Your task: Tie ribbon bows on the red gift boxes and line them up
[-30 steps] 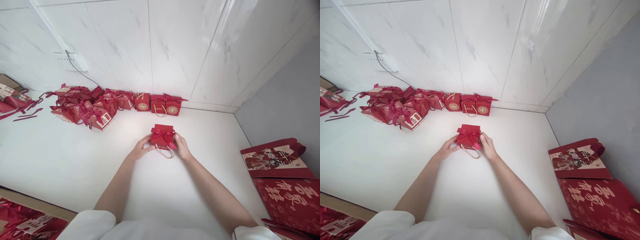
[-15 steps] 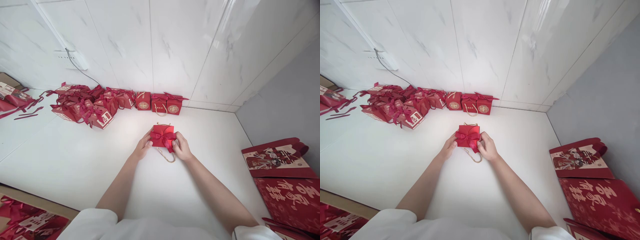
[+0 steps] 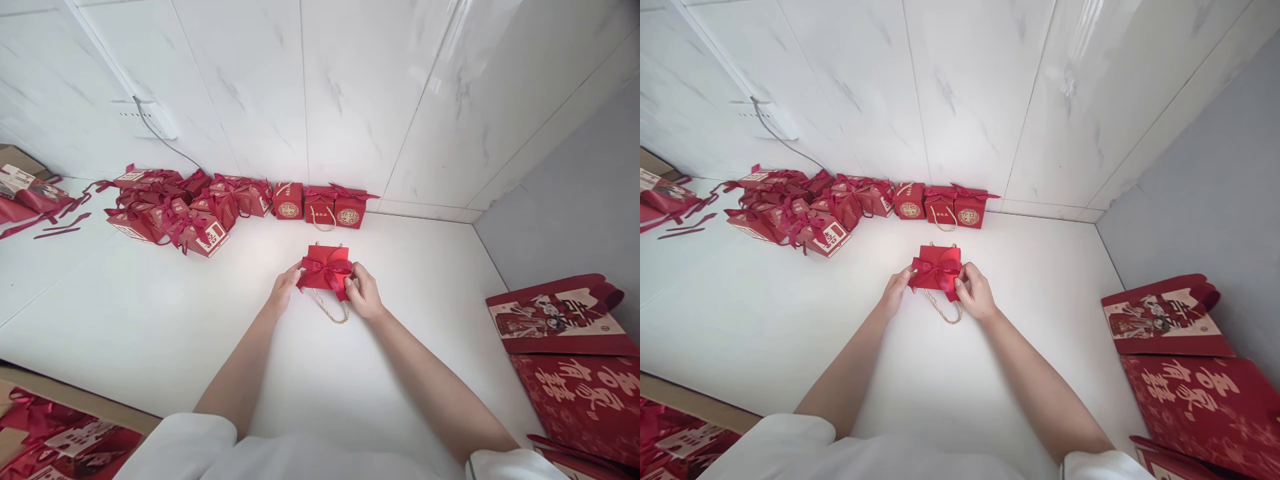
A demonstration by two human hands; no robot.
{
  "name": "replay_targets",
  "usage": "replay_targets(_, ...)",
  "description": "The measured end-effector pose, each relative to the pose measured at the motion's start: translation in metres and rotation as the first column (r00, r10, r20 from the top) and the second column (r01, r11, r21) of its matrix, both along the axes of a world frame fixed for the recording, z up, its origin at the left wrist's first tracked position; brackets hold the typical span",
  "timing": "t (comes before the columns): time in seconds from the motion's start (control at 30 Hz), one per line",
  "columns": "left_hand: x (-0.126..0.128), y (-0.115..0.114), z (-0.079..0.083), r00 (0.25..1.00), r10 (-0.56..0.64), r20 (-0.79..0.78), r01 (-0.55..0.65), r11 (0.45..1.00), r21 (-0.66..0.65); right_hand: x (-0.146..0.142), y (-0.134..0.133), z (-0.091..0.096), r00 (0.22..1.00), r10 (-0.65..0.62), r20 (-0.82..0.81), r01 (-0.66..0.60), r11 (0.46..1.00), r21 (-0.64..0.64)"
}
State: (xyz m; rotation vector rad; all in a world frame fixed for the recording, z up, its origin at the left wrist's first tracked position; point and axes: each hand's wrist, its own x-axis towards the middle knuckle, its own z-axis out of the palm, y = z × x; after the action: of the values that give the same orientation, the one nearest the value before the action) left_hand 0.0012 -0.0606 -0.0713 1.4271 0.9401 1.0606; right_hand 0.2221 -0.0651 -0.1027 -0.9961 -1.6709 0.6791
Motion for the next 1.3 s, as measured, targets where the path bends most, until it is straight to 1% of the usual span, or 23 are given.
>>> replay_targets(0.13,-0.002,-0.001,0.004,0.999,-0.011,-0.046,0.011,1.000,0.000,0.000,0.000,0.000,1.000,-0.012,-0.014,0.012,1.000,-0.023)
replay_targets(0.27,-0.001,-0.004,0.008,0.999,-0.031,-0.035,0.031,1.000,-0.002,0.000,0.000,0.001,1.000,-0.013,-0.017,0.012,0.999,-0.044)
replay_targets(0.43,0.004,-0.007,0.009,1.000,0.013,-0.018,-0.012,1.000,0.009,-0.001,0.000,0.002,0.998,-0.050,-0.031,0.047,0.995,-0.092)
replay_targets(0.53,0.005,-0.007,0.009,1.000,0.012,0.001,-0.012,1.000,0.023,-0.002,0.001,0.003,0.998,-0.055,-0.039,0.049,0.990,-0.132)
replay_targets(0.77,0.007,-0.007,0.011,1.000,-0.007,0.009,0.007,1.000,0.018,-0.001,0.000,0.006,0.999,-0.034,0.024,0.038,0.981,-0.191)
replay_targets(0.83,0.006,-0.007,0.010,1.000,-0.024,-0.014,0.024,1.000,0.008,-0.001,0.000,0.007,0.999,-0.052,0.017,0.054,0.977,-0.204)
replay_targets(0.97,0.004,-0.006,0.009,0.988,-0.072,-0.140,0.074,0.997,0.009,-0.001,0.001,0.008,0.995,-0.097,0.002,0.095,0.970,-0.224)
replay_targets(1.03,0.004,-0.007,0.009,0.980,-0.071,-0.187,0.077,0.997,0.023,-0.001,0.002,0.009,0.995,-0.101,-0.003,0.098,0.968,-0.229)
replay_targets(1.1,0.007,-0.009,0.011,0.976,-0.067,-0.208,0.076,0.996,0.038,-0.001,0.001,0.009,0.995,-0.098,0.000,0.095,0.969,-0.228)
replay_targets(1.3,0.019,-0.017,0.018,0.971,-0.105,-0.214,0.116,0.992,0.041,-0.003,0.000,0.007,0.998,-0.059,0.035,0.066,0.974,-0.217)
